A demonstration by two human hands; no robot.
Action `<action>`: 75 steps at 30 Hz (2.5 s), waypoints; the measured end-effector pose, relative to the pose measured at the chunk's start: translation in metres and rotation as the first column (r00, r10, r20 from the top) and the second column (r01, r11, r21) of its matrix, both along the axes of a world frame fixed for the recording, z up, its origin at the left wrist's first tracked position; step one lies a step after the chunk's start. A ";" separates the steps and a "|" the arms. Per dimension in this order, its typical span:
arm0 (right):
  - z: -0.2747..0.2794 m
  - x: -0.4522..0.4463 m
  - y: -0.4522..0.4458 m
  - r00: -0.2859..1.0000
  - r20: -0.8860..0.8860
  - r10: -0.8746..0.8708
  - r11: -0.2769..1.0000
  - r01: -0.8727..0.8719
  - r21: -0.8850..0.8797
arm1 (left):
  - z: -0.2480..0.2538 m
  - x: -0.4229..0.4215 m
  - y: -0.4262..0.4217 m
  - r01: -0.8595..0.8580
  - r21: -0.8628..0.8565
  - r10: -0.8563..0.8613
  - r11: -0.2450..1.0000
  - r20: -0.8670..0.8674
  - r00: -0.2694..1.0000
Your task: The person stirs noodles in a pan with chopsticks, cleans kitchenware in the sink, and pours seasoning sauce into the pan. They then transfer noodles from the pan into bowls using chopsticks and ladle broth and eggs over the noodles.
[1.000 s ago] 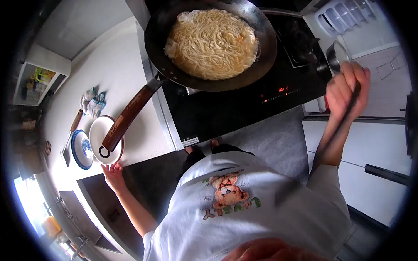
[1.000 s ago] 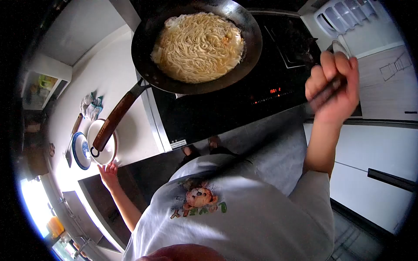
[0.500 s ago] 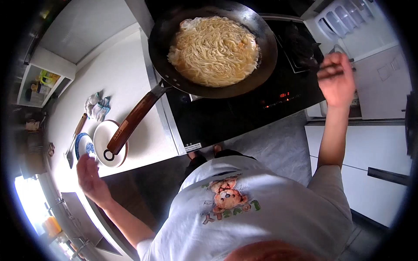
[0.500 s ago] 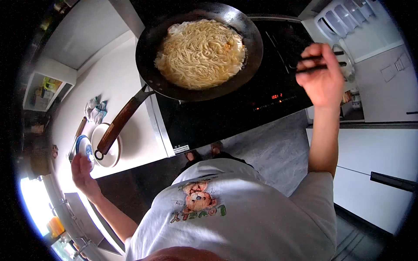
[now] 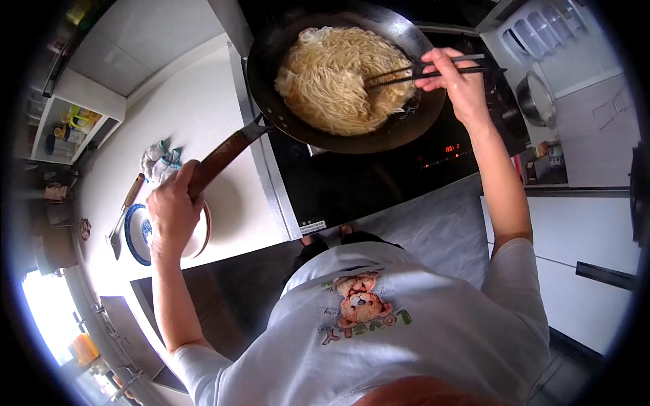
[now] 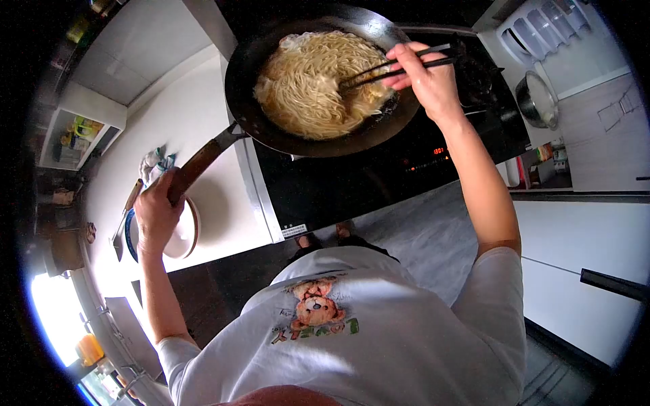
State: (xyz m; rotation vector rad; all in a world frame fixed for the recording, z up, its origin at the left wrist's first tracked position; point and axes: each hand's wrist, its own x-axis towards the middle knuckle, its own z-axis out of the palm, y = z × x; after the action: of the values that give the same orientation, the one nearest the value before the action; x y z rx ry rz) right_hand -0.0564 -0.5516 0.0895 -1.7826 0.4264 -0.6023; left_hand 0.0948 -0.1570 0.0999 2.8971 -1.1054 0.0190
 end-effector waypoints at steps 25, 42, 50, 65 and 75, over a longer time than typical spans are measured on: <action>0.018 0.035 -0.035 0.961 -0.182 0.210 0.940 -0.250 -0.234 | -0.021 0.085 0.000 0.135 -0.149 -0.126 0.980 0.071 0.990; 0.011 0.014 -0.008 0.969 -0.130 0.209 0.951 -0.232 -0.205 | -0.018 0.078 -0.003 0.023 -0.031 -0.019 0.999 0.118 0.993; 0.022 -0.004 -0.018 0.982 -0.142 0.124 0.960 -0.155 -0.234 | -0.018 0.058 0.018 0.069 -0.178 -0.007 0.982 0.329 0.944; 0.039 -0.099 -0.015 0.842 0.517 -0.153 0.806 -0.196 0.559 | -0.073 -0.052 0.081 -0.180 -0.634 0.363 0.752 0.171 0.916; 0.071 -0.097 0.035 0.605 0.753 0.261 0.428 -0.771 0.471 | -0.085 -0.077 0.065 -0.288 -0.659 0.404 0.695 0.026 0.914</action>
State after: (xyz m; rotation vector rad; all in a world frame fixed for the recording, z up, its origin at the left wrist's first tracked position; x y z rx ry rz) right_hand -0.1531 -0.5163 0.1608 -0.7019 -0.3465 -0.3467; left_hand 0.0181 -0.0915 0.0152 2.4232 -0.3967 0.5567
